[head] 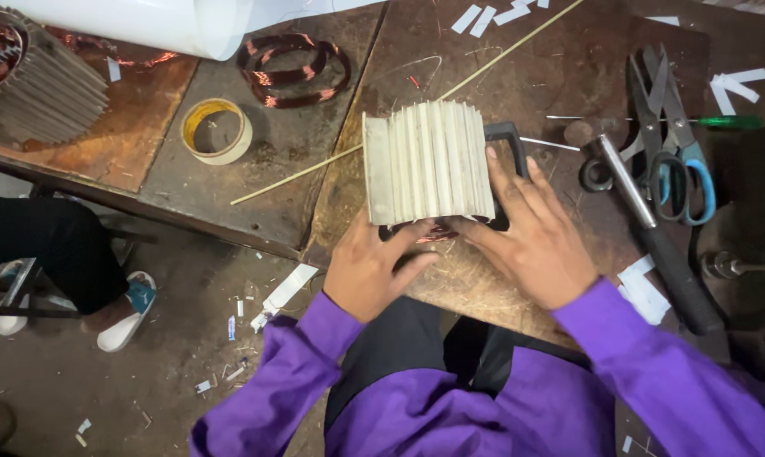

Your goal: The person winds copper wire around a slotted metal component, likely a motor stator, using their hands to guide the wire into the slots. They repeatedly adjust the component and use a hammer to tap the wire into place.

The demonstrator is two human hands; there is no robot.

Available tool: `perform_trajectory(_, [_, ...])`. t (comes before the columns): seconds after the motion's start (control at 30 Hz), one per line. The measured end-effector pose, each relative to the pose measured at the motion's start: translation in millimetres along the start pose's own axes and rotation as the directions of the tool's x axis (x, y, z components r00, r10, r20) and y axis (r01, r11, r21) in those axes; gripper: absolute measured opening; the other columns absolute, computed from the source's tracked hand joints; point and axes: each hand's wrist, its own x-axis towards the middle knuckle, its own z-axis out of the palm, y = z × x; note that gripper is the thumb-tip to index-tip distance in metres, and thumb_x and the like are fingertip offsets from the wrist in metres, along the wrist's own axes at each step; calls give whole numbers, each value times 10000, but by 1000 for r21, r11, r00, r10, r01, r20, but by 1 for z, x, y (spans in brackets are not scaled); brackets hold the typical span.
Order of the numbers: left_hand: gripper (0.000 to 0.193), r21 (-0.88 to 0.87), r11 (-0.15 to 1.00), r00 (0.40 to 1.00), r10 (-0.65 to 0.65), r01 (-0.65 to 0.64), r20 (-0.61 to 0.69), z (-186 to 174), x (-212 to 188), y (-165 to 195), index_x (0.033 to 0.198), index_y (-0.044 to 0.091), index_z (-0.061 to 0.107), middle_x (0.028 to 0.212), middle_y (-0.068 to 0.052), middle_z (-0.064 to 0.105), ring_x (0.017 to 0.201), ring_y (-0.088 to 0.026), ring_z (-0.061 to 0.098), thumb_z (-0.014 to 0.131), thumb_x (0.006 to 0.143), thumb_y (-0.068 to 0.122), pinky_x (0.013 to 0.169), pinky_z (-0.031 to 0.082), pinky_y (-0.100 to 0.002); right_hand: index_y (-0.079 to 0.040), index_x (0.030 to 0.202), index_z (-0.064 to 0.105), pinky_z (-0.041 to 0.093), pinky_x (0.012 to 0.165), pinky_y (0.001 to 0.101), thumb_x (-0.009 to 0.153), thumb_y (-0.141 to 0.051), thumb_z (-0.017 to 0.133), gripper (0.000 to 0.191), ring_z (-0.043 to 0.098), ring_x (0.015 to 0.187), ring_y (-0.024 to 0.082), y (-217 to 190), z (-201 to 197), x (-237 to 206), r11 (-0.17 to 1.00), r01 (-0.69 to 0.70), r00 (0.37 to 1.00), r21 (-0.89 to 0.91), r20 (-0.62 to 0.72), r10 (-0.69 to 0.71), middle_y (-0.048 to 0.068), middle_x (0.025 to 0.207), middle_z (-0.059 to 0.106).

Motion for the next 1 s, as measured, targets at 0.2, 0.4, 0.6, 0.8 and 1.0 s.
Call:
perform_trajectory(0.2, [322, 23, 1000, 1000, -8, 8, -3, 0, -1, 0, 1218, 193, 729, 1300, -185, 575, 1137, -368, 635, 794, 904, 206, 921, 557, -438, -265, 1163, 798, 396, 1206, 540, 819, -198, 720, 358, 562, 1371, 389, -1, -1, -4, 1000, 0, 999, -14, -32, -1, 253, 1561, 464])
perform_trajectory(0.4, [370, 26, 999, 998, 30, -31, 51, -1, -3, -5, 1250, 188, 727, 1296, -192, 565, 1112, -382, 639, 762, 884, 139, 919, 561, -446, -217, 1130, 784, 378, 1167, 563, 795, -305, 743, 350, 555, 1335, 421, -5, 4, -4, 999, -29, 999, 24, -14, 29, 295, 1528, 465])
perform_trajectory(0.6, [357, 3, 1000, 999, -11, 11, 42, 0, -6, -4, 1236, 184, 724, 1264, -187, 580, 1081, -382, 642, 768, 884, 147, 886, 564, -449, -236, 1151, 809, 353, 1216, 552, 792, -291, 801, 363, 572, 1330, 376, -12, 4, -4, 997, -74, 996, 12, -42, 75, 252, 1560, 469])
perform_trajectory(0.8, [333, 29, 999, 998, -47, 46, 44, 5, -7, -5, 1231, 205, 732, 1255, -181, 575, 1030, -363, 662, 773, 902, 168, 850, 573, -448, -184, 989, 812, 357, 1174, 553, 740, -357, 839, 304, 637, 1241, 403, -22, 9, 2, 988, -151, 979, 38, -133, 155, 267, 1474, 554])
perform_trajectory(1.0, [325, 14, 999, 998, -51, 50, 35, 4, -6, -6, 1214, 219, 738, 1290, -205, 567, 1039, -359, 670, 768, 899, 148, 841, 577, -435, -211, 1053, 822, 441, 1167, 516, 764, -308, 850, 306, 652, 1237, 384, -13, 10, 1, 997, -49, 982, 55, -180, 58, 286, 1475, 549])
